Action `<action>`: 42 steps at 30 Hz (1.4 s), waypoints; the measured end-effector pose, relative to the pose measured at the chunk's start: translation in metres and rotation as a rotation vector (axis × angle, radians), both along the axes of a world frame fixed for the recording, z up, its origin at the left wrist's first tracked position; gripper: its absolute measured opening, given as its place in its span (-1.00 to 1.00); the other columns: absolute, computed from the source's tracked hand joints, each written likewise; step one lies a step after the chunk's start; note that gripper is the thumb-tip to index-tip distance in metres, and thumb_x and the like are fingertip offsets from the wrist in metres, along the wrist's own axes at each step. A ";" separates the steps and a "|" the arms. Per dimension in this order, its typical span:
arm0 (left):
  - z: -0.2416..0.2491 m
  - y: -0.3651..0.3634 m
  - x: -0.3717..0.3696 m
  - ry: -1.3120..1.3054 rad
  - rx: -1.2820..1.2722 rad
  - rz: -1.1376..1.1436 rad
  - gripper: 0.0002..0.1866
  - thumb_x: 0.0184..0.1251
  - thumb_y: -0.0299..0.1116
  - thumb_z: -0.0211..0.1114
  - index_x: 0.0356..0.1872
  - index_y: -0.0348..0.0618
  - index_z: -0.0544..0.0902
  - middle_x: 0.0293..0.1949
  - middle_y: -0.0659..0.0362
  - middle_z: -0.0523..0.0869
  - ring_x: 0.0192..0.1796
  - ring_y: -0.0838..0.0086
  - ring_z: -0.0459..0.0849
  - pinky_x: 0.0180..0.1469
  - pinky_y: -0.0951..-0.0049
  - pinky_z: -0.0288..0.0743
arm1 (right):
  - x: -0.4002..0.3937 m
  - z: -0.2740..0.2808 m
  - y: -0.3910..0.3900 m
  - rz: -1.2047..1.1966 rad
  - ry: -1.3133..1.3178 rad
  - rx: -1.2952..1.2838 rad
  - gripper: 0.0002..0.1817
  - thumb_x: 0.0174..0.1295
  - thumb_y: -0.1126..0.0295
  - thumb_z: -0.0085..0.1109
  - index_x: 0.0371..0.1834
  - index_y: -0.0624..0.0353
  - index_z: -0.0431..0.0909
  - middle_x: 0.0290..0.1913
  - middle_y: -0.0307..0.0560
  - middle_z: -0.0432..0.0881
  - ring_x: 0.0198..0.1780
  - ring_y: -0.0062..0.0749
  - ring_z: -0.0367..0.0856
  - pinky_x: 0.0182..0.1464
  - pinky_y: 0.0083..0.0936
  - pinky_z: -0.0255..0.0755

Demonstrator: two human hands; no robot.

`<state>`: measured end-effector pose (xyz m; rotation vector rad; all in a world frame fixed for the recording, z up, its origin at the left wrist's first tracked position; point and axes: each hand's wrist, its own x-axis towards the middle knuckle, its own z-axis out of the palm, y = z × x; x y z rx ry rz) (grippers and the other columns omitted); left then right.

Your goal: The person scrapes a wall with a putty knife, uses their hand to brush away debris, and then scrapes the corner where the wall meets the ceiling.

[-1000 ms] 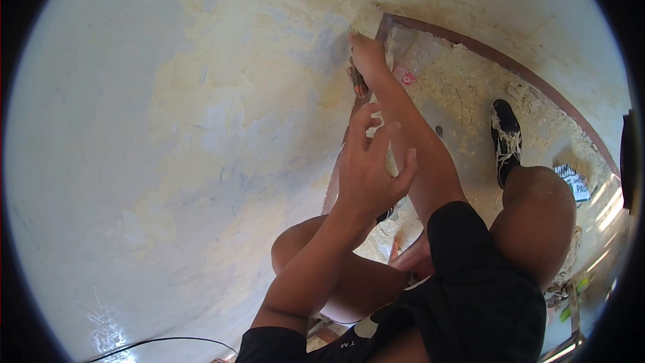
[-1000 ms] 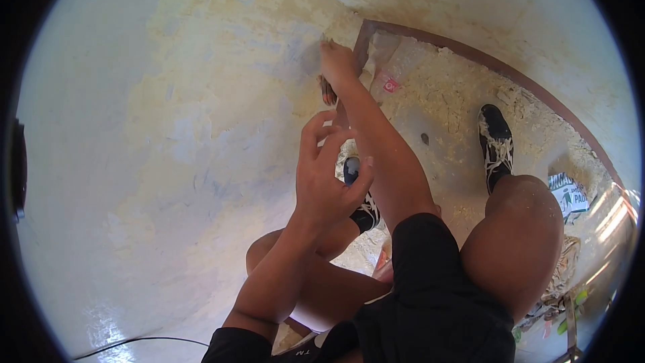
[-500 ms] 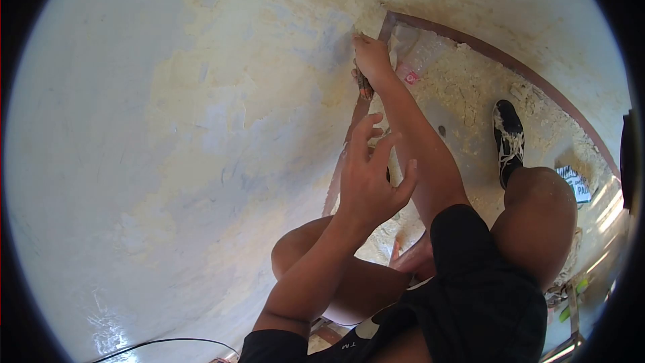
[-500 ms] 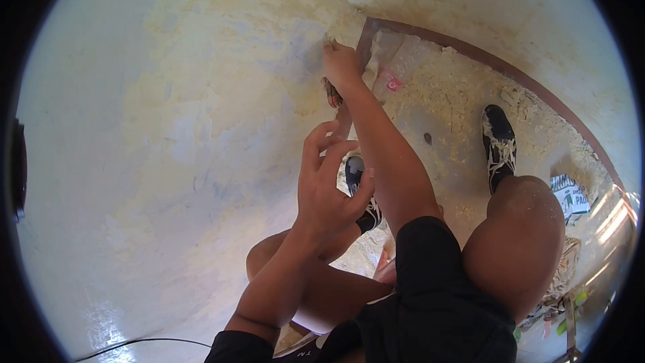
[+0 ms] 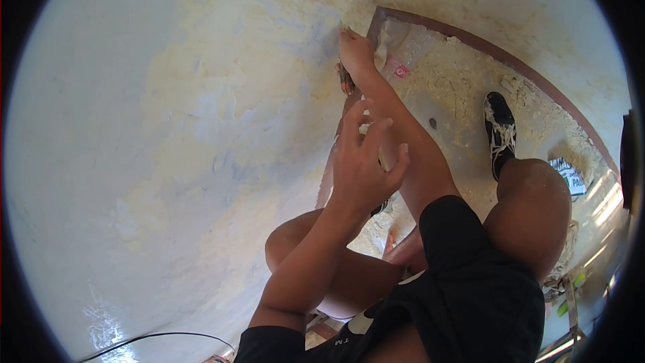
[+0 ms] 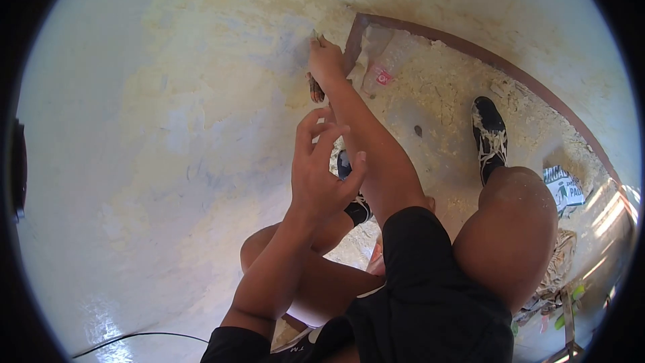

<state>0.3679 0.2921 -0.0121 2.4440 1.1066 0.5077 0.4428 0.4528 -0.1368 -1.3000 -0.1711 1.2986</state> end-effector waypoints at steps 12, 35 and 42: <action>0.008 0.013 0.000 -0.024 -0.031 0.020 -0.61 -0.04 -0.47 0.42 -0.11 -0.28 0.60 0.18 -0.11 0.42 -0.03 0.12 0.63 -0.11 0.23 0.58 | 0.020 -0.074 0.023 -0.048 0.237 -0.081 -0.70 0.34 0.12 0.08 -0.28 0.17 0.44 -0.61 -0.15 0.36 -0.70 -0.36 0.38 -0.65 -0.32 0.33; 0.008 0.002 -0.012 -0.012 -0.057 0.043 -0.62 -0.04 -0.45 0.42 -0.12 -0.27 0.59 0.18 -0.11 0.42 0.00 0.13 0.61 -0.05 0.22 0.55 | 0.014 -0.103 0.028 0.011 0.077 -0.024 -0.63 0.34 0.07 0.08 -0.36 0.20 0.40 -0.63 -0.11 0.37 -0.69 -0.31 0.41 -0.62 -0.31 0.35; 0.008 0.006 -0.010 -0.015 -0.054 0.022 -0.61 -0.04 -0.46 0.42 -0.11 -0.27 0.59 0.18 -0.11 0.42 0.02 0.13 0.61 -0.06 0.24 0.57 | 0.011 -0.084 0.018 -0.027 0.079 -0.064 -0.65 0.35 0.07 0.08 -0.31 0.19 0.46 -0.61 -0.17 0.37 -0.69 -0.35 0.41 -0.62 -0.32 0.37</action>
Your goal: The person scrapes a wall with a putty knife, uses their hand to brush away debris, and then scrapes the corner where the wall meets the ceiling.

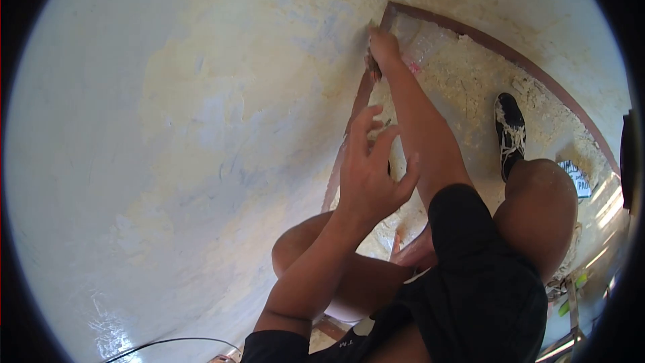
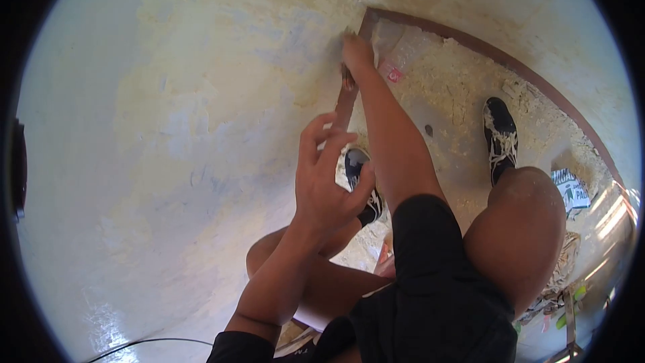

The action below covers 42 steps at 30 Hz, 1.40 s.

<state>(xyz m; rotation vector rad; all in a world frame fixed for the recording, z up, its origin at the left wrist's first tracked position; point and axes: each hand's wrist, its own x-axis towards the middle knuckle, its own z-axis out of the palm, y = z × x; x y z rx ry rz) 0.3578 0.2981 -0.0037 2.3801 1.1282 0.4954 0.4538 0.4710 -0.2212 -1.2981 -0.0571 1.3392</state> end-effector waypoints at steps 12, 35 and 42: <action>-0.001 -0.006 0.000 0.007 0.009 0.006 -0.60 -0.06 -0.45 0.43 -0.11 -0.27 0.59 0.18 -0.11 0.42 0.02 0.12 0.61 -0.05 0.25 0.56 | -0.020 -0.016 -0.006 0.014 -0.025 -0.047 -0.57 0.36 0.05 -0.02 -0.19 0.26 0.58 -0.47 0.08 0.58 -0.50 -0.14 0.62 -0.44 -0.22 0.51; 0.001 -0.005 -0.011 0.019 -0.011 0.030 -0.63 -0.03 -0.44 0.41 -0.12 -0.27 0.60 0.20 -0.11 0.41 0.02 0.14 0.61 -0.05 0.21 0.56 | 0.015 -0.042 0.010 0.078 0.115 -0.093 -0.60 0.38 0.09 -0.03 -0.18 0.23 0.62 -0.57 0.06 0.56 -0.64 -0.09 0.57 -0.54 -0.23 0.45; 0.002 0.000 -0.005 0.007 0.010 0.035 -0.62 -0.03 -0.45 0.41 -0.11 -0.27 0.60 0.19 -0.11 0.42 0.00 0.13 0.62 -0.05 0.23 0.56 | -0.001 -0.040 -0.006 0.055 -0.080 -0.007 -0.58 0.38 0.05 0.03 0.03 0.17 0.59 -0.53 -0.03 0.57 -0.57 -0.28 0.58 -0.45 -0.36 0.47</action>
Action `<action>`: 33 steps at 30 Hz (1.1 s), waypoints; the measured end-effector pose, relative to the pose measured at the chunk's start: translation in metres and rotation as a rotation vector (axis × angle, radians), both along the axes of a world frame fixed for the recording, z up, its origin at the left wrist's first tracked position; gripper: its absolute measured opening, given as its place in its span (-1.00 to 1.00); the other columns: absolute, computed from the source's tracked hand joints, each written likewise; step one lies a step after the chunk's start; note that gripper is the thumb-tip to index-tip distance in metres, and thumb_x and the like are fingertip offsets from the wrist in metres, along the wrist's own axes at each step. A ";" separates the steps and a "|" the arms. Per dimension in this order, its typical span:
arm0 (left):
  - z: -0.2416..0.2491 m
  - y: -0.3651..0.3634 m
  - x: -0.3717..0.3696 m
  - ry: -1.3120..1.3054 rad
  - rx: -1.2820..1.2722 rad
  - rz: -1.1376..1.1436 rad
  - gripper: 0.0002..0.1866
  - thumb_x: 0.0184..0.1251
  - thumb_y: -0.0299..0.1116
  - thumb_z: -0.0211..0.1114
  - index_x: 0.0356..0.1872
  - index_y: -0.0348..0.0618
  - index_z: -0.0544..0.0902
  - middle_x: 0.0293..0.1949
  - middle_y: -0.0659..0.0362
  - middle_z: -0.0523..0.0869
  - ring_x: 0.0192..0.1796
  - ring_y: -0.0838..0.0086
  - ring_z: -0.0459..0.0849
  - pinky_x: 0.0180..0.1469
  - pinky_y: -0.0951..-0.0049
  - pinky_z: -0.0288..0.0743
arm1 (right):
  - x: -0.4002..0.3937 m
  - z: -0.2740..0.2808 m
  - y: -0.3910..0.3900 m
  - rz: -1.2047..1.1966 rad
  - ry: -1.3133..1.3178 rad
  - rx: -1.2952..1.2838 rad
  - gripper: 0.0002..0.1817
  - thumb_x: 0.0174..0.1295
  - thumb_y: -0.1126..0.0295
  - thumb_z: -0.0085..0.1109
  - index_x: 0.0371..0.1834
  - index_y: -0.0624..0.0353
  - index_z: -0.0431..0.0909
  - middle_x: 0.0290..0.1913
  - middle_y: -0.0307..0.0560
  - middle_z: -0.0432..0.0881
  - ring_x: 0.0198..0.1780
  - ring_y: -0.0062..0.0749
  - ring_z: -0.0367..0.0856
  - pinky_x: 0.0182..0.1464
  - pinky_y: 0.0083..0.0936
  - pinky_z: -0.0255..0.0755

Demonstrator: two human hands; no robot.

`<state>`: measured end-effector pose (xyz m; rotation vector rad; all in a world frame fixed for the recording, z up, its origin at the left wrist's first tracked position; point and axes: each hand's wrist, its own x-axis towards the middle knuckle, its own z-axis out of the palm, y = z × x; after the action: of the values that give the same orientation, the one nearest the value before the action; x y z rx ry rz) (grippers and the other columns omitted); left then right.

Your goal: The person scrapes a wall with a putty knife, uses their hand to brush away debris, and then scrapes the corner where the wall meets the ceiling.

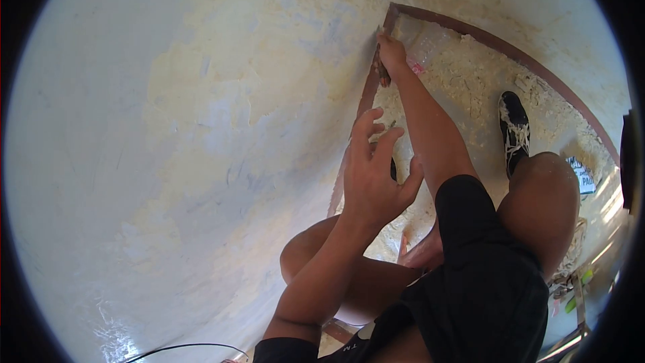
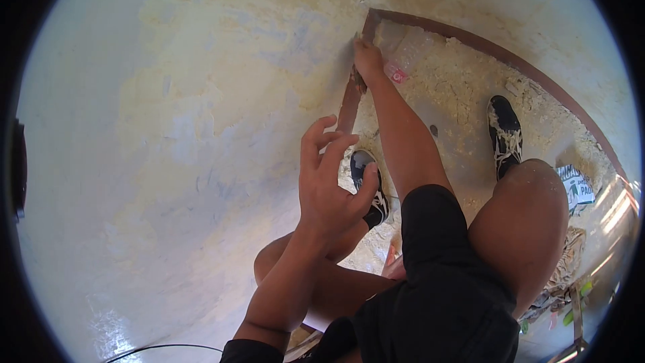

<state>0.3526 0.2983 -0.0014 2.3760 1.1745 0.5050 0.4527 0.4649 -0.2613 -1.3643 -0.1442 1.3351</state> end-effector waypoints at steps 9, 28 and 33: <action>0.001 0.001 -0.003 -0.022 -0.019 0.003 -0.62 -0.02 -0.45 0.41 -0.11 -0.28 0.60 0.19 -0.13 0.42 0.01 0.10 0.62 -0.07 0.22 0.57 | 0.001 0.011 0.017 -0.149 -0.265 0.096 -0.55 0.36 0.06 0.04 0.05 0.20 0.63 -0.45 0.08 0.64 -0.50 -0.30 0.63 -0.33 -0.35 0.50; 0.006 -0.002 -0.005 0.000 -0.017 0.002 -0.62 -0.03 -0.46 0.40 -0.12 -0.28 0.60 0.18 -0.12 0.43 -0.01 0.14 0.61 -0.05 0.22 0.56 | 0.027 0.030 0.031 -0.097 0.022 0.178 -0.45 0.34 0.01 0.06 0.31 0.06 0.48 -0.58 -0.04 0.59 -0.68 -0.36 0.54 -0.51 -0.40 0.48; 0.000 0.002 -0.003 -0.006 -0.039 -0.017 -0.62 -0.03 -0.46 0.41 -0.11 -0.28 0.60 0.19 -0.13 0.42 -0.01 0.13 0.61 -0.05 0.22 0.56 | 0.014 0.065 -0.004 0.045 -0.053 0.071 -0.50 0.34 0.03 0.08 0.30 -0.06 0.51 -0.60 -0.12 0.54 -0.73 -0.38 0.50 -0.60 -0.37 0.45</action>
<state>0.3491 0.3002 -0.0011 2.3476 1.1506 0.4797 0.4664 0.4613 -0.1962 -1.3436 -0.2578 1.3195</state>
